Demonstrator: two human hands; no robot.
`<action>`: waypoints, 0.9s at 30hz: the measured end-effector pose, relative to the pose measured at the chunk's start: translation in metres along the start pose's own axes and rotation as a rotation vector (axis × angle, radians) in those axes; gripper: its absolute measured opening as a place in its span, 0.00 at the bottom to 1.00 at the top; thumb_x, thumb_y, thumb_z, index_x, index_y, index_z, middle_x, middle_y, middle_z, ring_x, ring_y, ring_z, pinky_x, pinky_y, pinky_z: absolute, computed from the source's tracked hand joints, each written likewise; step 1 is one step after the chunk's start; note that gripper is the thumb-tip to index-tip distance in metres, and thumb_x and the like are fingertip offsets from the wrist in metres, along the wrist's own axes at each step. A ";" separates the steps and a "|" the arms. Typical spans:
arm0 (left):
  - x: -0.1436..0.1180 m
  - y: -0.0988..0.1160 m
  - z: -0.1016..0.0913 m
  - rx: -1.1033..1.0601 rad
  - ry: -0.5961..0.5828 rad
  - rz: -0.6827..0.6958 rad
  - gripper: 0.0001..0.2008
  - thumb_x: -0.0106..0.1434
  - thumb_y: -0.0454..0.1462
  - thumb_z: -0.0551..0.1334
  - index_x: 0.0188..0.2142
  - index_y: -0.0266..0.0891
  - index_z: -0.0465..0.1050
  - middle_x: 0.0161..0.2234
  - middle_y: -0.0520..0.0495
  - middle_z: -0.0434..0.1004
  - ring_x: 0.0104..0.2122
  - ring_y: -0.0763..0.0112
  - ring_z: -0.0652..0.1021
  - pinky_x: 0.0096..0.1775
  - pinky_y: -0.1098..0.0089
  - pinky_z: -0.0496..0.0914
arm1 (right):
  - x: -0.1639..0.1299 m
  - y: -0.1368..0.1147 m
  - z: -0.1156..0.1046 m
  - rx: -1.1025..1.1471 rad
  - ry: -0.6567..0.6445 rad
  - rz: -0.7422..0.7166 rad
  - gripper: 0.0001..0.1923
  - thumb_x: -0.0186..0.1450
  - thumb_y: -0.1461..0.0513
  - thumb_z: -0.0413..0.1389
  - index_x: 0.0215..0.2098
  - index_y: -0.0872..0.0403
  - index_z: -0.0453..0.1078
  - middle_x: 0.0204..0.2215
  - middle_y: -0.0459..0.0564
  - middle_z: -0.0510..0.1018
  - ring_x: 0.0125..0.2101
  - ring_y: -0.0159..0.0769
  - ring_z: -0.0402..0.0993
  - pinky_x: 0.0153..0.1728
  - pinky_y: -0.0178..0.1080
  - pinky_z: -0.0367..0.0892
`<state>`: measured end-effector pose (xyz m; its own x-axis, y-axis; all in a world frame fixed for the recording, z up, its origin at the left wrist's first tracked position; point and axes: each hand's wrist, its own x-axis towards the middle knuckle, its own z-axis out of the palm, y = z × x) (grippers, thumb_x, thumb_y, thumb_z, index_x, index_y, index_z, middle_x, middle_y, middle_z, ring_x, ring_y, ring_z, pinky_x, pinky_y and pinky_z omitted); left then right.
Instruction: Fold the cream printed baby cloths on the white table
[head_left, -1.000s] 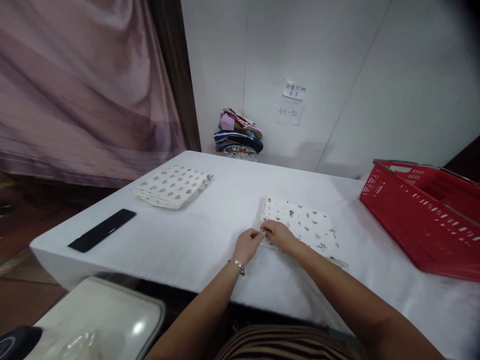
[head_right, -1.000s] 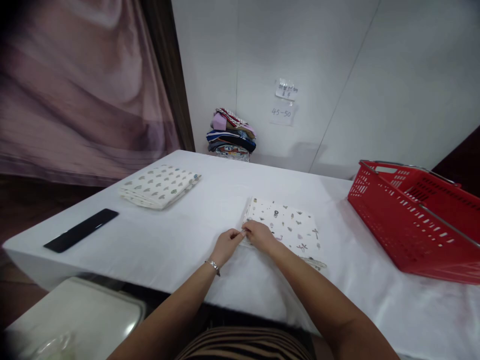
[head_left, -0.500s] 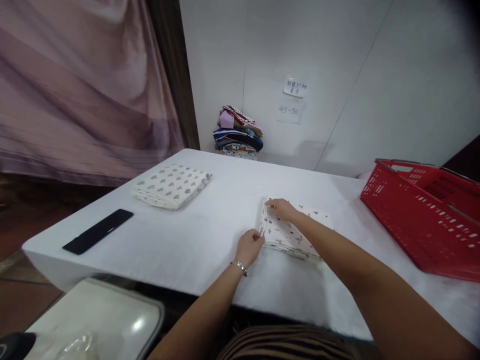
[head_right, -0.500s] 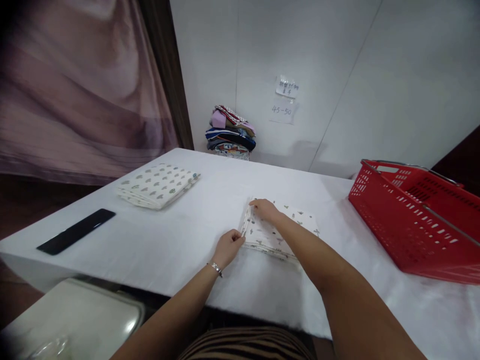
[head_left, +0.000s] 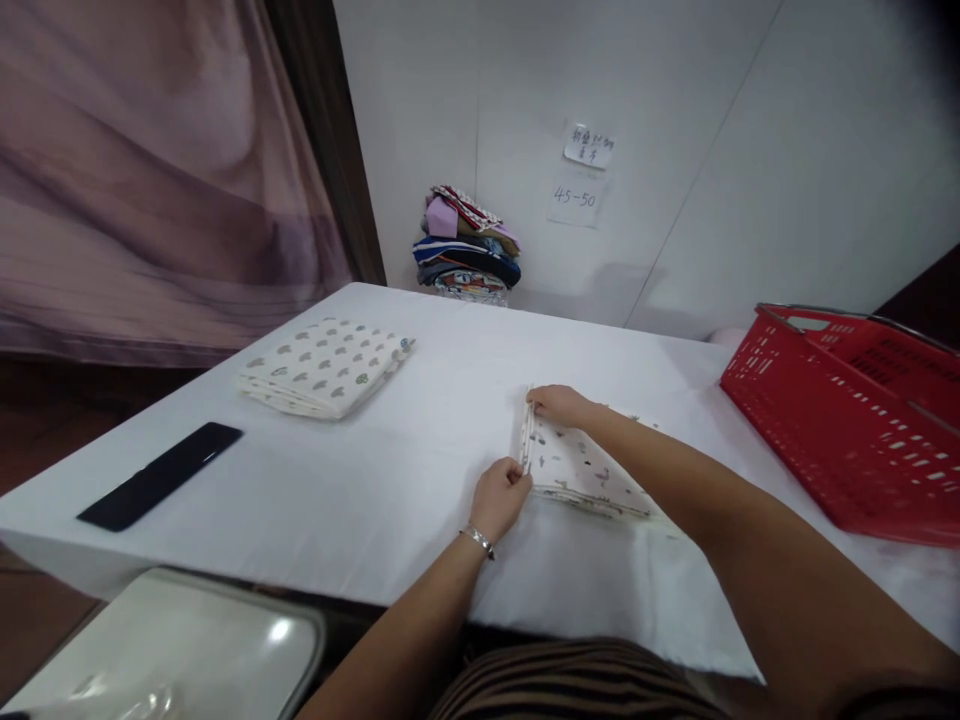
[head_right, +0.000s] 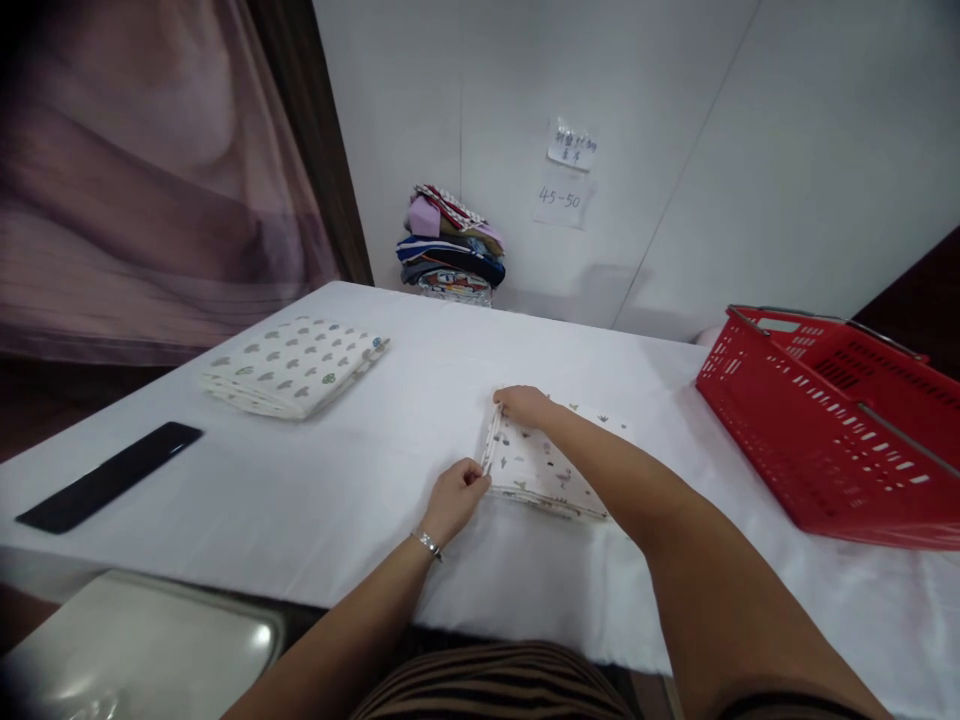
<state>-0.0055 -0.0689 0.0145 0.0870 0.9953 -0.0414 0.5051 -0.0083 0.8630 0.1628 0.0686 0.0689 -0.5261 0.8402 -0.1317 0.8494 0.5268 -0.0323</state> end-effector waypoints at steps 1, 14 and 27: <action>0.000 0.000 0.000 0.000 -0.003 0.000 0.04 0.54 0.35 0.57 0.24 0.39 0.66 0.21 0.55 0.66 0.25 0.76 0.67 0.29 0.74 0.58 | -0.001 0.000 0.000 0.002 0.000 -0.004 0.12 0.62 0.64 0.50 0.42 0.51 0.70 0.41 0.50 0.77 0.39 0.39 0.72 0.34 0.34 0.61; 0.007 0.013 -0.003 0.121 0.001 -0.024 0.13 0.58 0.46 0.58 0.25 0.39 0.68 0.25 0.51 0.70 0.27 0.72 0.69 0.29 0.72 0.58 | -0.005 0.007 0.003 -0.020 0.062 -0.162 0.09 0.64 0.66 0.48 0.33 0.54 0.70 0.39 0.50 0.72 0.36 0.33 0.68 0.31 0.32 0.57; 0.007 0.011 -0.001 0.138 0.010 -0.018 0.09 0.59 0.38 0.56 0.23 0.39 0.67 0.24 0.52 0.70 0.27 0.73 0.69 0.30 0.73 0.57 | -0.002 0.007 0.005 0.051 0.067 -0.208 0.13 0.62 0.68 0.49 0.42 0.52 0.70 0.46 0.50 0.72 0.44 0.36 0.68 0.41 0.34 0.61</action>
<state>-0.0007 -0.0623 0.0241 0.0683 0.9964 -0.0509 0.6202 -0.0024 0.7844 0.1702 0.0698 0.0643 -0.6905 0.7215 -0.0508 0.7223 0.6840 -0.1026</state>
